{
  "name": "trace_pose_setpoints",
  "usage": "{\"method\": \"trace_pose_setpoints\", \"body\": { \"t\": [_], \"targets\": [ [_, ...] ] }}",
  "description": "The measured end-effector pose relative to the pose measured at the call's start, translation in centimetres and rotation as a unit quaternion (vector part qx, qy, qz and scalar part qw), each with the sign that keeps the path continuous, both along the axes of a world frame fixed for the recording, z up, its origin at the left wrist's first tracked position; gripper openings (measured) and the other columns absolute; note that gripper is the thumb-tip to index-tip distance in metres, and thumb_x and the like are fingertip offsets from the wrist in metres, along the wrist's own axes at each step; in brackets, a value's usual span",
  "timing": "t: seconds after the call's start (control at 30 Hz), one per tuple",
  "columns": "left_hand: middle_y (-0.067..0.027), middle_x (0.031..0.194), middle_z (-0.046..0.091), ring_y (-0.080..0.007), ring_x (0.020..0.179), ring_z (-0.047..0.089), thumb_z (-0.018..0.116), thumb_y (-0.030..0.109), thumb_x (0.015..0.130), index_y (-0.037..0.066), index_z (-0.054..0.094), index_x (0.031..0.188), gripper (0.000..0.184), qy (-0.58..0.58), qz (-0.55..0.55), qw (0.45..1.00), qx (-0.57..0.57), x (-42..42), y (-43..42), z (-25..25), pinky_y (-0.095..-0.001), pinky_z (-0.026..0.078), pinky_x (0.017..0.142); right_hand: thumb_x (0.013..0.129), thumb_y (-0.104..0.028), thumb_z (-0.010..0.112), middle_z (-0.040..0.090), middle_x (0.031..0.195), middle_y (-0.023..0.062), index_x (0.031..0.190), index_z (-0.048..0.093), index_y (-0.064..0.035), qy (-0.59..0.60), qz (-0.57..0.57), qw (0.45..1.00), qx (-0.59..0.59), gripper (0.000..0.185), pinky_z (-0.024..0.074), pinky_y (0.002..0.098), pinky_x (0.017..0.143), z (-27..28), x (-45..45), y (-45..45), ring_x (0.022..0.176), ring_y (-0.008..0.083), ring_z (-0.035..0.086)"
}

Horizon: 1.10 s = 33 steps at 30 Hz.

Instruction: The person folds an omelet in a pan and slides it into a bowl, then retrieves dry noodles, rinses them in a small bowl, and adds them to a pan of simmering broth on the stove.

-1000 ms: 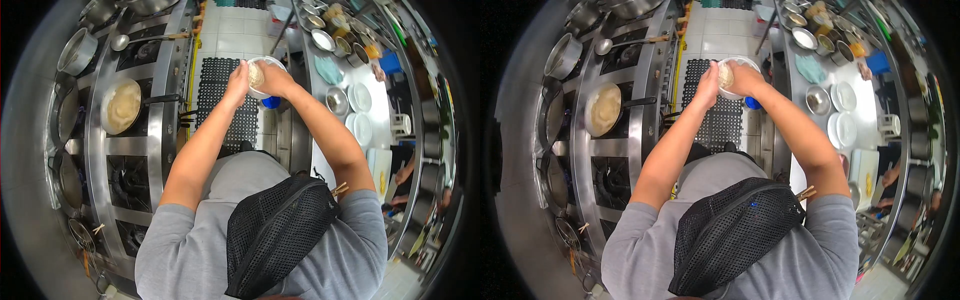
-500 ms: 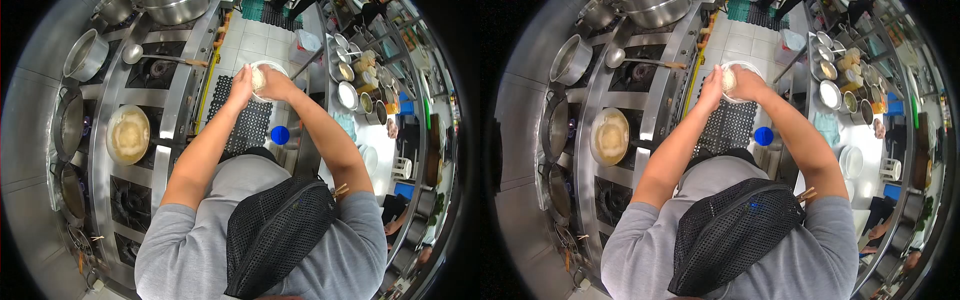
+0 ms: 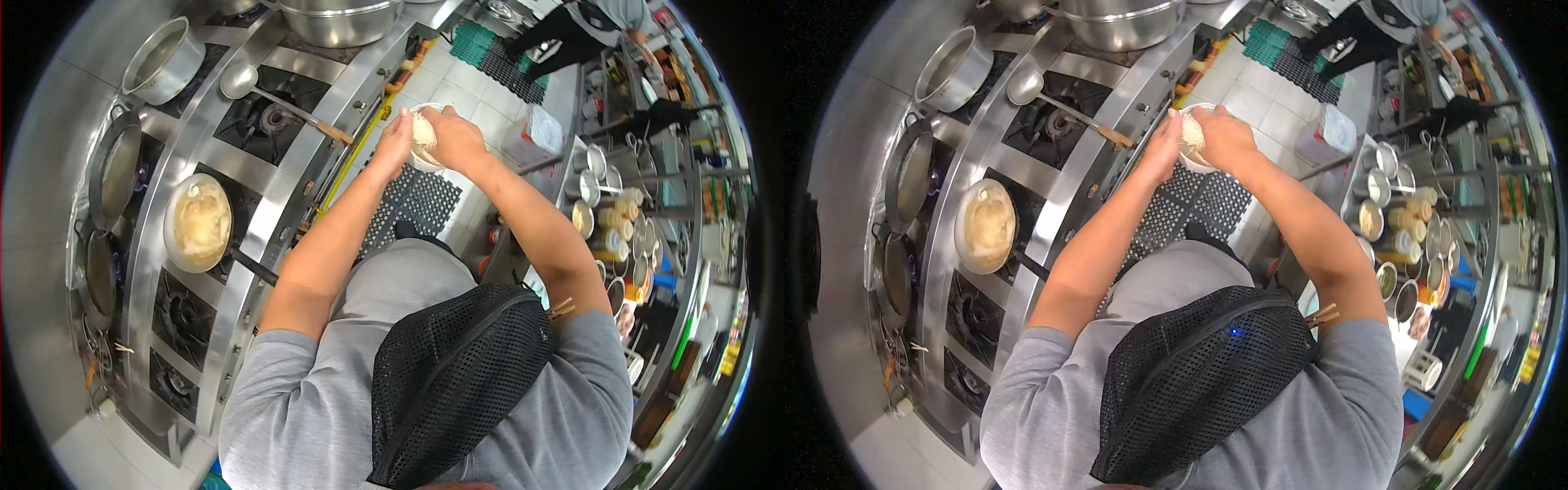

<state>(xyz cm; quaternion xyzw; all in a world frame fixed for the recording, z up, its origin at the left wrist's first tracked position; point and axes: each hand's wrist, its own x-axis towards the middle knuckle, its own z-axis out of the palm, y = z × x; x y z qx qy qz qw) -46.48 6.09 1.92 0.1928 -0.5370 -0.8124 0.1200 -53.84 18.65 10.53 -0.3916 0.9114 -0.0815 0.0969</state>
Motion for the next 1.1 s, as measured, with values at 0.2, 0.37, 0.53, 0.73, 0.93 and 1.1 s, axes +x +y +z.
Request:
{"method": "trace_pose_setpoints", "body": {
  "t": [0.2, 0.37, 0.53, 0.73, 0.93, 1.1],
  "targets": [
    [-0.0136, 0.133, 0.065, -0.019, 0.119, 0.061, 0.041, 0.053, 0.112, -0.005, 0.058, 0.139, 0.067, 0.005, 0.078, 0.997, -0.02, -3.1, -0.9, 1.4, -0.0347, 0.048, 0.105, 0.08, -0.024, 0.08, 0.061, 0.128, 0.0258, 0.141, 0.059, -0.0143, -0.089, 0.162, 0.982, -0.049, 0.065, 0.0532, 0.0485, 0.098, 1.9, -7.1, -1.1, 0.117, 0.0428, 0.063],
    [-0.0096, 0.13, 0.066, -0.0175, 0.118, 0.061, 0.041, 0.053, 0.112, -0.001, 0.06, 0.138, 0.063, 0.01, 0.14, 0.988, 0.058, -2.1, -1.4, 1.2, -0.0333, 0.048, 0.104, 0.083, -0.019, 0.076, 0.061, 0.128, 0.0251, 0.138, 0.062, -0.0148, -0.079, 0.258, 0.962, -0.052, 0.057, 0.0517, 0.0473, 0.102, 1.4, -6.6, -3.6, 0.12, 0.0427, 0.061],
    [-0.0072, 0.122, 0.07, -0.0152, 0.108, 0.064, 0.041, 0.05, 0.113, 0.001, 0.064, 0.131, 0.057, 0.063, 0.192, 0.975, 0.094, 3.2, -2.7, -0.4, -0.0313, 0.05, 0.099, 0.081, -0.003, 0.066, 0.061, 0.127, 0.0232, 0.13, 0.069, -0.0113, -0.09, 0.384, 0.917, -0.057, 0.049, 0.0509, 0.0486, 0.1, 2.7, -3.3, -7.4, 0.119, 0.0419, 0.061],
    [-0.01, 0.119, 0.071, -0.016, 0.107, 0.066, 0.037, 0.05, 0.114, -0.001, 0.066, 0.126, 0.06, 0.05, 0.348, 0.934, 0.059, 14.8, -5.3, 6.6, -0.0338, 0.053, 0.097, 0.078, -0.015, 0.079, 0.06, 0.133, 0.0236, 0.136, 0.066, -0.0124, -0.163, 0.45, 0.877, -0.044, 0.059, 0.0504, 0.0472, 0.104, 6.9, 6.5, -13.5, 0.124, 0.0414, 0.06],
    [-0.0145, 0.13, 0.067, -0.0201, 0.117, 0.063, 0.033, 0.052, 0.113, -0.003, 0.057, 0.138, 0.065, 0.047, 0.423, 0.905, 0.017, 25.9, -9.8, 7.9, -0.0367, 0.049, 0.104, 0.082, -0.012, 0.075, 0.061, 0.129, 0.0233, 0.138, 0.063, -0.0158, -0.067, 0.543, 0.831, -0.103, 0.058, 0.0511, 0.0489, 0.103, 6.8, 17.2, -20.5, 0.121, 0.0419, 0.061],
    [-0.0118, 0.124, 0.069, -0.0171, 0.111, 0.064, 0.035, 0.047, 0.115, -0.002, 0.061, 0.135, 0.059, 0.04, 0.51, 0.859, 0.028, 33.5, -12.6, 7.2, -0.0337, 0.051, 0.099, 0.078, -0.015, 0.079, 0.061, 0.127, 0.0226, 0.147, 0.059, -0.0196, -0.109, 0.592, 0.796, -0.057, 0.073, 0.0516, 0.0462, 0.103, 8.9, 24.5, -24.6, 0.12, 0.0409, 0.062]
  ]
}}
